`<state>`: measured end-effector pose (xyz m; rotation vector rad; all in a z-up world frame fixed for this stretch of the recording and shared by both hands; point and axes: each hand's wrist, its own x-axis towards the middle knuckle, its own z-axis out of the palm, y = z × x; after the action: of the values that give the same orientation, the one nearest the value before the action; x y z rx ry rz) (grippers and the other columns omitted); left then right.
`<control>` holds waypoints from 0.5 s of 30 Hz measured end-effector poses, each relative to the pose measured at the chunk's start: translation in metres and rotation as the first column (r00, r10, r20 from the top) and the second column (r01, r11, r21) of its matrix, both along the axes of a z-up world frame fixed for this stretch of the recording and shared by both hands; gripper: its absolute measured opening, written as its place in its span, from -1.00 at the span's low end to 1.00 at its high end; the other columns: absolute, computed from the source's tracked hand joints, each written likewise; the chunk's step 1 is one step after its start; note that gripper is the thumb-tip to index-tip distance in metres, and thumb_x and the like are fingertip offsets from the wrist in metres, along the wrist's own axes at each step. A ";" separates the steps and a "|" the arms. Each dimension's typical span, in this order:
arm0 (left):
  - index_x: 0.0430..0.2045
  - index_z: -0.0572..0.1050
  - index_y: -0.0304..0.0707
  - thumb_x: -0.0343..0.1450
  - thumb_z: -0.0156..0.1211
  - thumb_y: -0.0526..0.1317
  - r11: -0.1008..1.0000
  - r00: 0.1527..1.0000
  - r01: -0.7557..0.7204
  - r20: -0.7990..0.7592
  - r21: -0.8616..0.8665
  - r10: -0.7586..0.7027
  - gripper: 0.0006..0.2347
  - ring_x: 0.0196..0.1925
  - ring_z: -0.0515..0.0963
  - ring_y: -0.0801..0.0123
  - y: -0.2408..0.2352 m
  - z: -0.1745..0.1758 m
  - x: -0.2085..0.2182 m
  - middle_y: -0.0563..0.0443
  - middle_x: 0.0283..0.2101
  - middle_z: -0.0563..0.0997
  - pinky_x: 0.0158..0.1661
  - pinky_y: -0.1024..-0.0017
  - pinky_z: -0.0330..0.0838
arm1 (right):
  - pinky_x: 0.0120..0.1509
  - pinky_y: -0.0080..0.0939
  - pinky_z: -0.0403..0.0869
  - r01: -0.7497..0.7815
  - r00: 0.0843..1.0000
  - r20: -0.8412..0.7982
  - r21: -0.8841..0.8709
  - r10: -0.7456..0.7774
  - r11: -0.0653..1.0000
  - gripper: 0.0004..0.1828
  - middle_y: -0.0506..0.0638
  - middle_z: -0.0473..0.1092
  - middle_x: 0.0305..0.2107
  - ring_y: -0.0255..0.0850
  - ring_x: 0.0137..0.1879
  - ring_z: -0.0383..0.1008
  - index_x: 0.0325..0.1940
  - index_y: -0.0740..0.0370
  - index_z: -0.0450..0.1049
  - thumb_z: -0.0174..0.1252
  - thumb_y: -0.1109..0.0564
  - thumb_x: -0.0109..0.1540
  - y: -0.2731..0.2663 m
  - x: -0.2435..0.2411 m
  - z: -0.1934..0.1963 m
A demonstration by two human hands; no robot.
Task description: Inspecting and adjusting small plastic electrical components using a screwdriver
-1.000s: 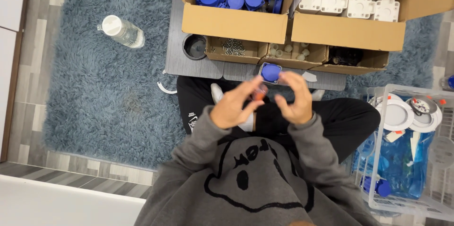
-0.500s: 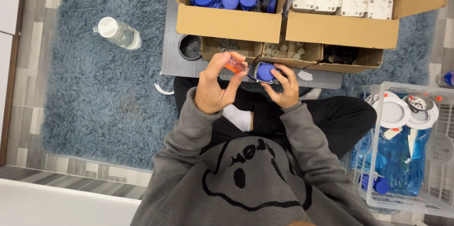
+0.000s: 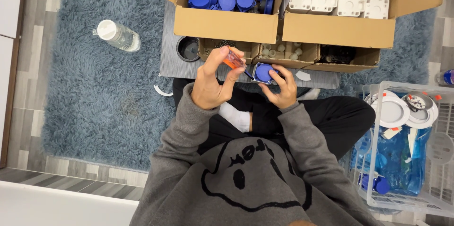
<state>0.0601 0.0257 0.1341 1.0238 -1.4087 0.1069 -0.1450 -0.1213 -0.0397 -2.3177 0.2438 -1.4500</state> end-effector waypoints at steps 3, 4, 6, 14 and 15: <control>0.40 0.22 -0.53 0.52 0.30 -0.51 1.000 1.000 -0.002 0.000 -0.008 0.002 -0.47 -0.14 0.79 -0.20 0.000 0.000 0.001 -0.45 -0.02 0.64 -0.22 -0.01 0.73 | 0.11 0.12 0.59 0.002 1.000 0.002 -0.001 -0.002 1.000 -0.39 0.35 0.53 0.14 0.23 0.07 0.62 0.29 0.28 0.59 0.60 0.10 0.20 -0.001 0.001 -0.002; 0.41 0.21 -0.52 0.52 0.30 -0.51 1.000 1.000 -0.002 0.004 -0.004 0.002 -0.47 -0.14 0.79 -0.19 0.000 0.000 0.002 -0.45 -0.01 0.63 -0.21 0.00 0.73 | 0.10 0.11 0.59 0.004 1.000 0.003 -0.005 -0.004 1.000 -0.39 0.35 0.53 0.14 0.23 0.06 0.62 0.28 0.28 0.59 0.60 0.10 0.19 -0.001 0.000 -0.003; 0.42 0.20 -0.50 0.53 0.30 -0.51 1.000 1.000 -0.002 0.007 0.000 0.002 -0.46 -0.13 0.79 -0.18 -0.001 -0.001 0.002 -0.44 0.00 0.63 -0.20 0.00 0.73 | 0.10 0.10 0.59 0.006 1.000 0.004 -0.009 -0.006 1.000 -0.40 0.35 0.53 0.13 0.23 0.05 0.62 0.28 0.28 0.60 0.60 0.10 0.19 -0.001 0.000 -0.004; 0.40 0.22 -0.52 0.54 0.31 -0.48 1.000 1.000 -0.014 0.026 0.026 0.014 -0.48 -0.15 0.79 -0.21 -0.003 0.001 0.004 -0.45 0.00 0.64 -0.21 -0.04 0.73 | 0.08 0.11 0.59 0.007 1.000 0.017 -0.021 -0.007 1.000 -0.40 0.35 0.53 0.13 0.24 0.05 0.62 0.28 0.27 0.61 0.60 0.08 0.20 -0.002 0.001 -0.006; 0.40 0.22 -0.52 0.54 0.31 -0.48 1.000 1.000 -0.015 0.025 0.027 0.014 -0.48 -0.15 0.79 -0.21 -0.002 0.002 0.005 -0.45 0.00 0.64 -0.21 -0.04 0.73 | 0.08 0.11 0.59 0.006 1.000 0.016 -0.021 -0.006 1.000 -0.40 0.35 0.53 0.13 0.24 0.05 0.62 0.28 0.27 0.61 0.60 0.08 0.20 -0.002 0.001 -0.007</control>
<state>0.0649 0.0235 0.1362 1.0580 -1.4288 0.1120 -0.1444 -0.1238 -0.0467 -2.3227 0.2325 -1.4806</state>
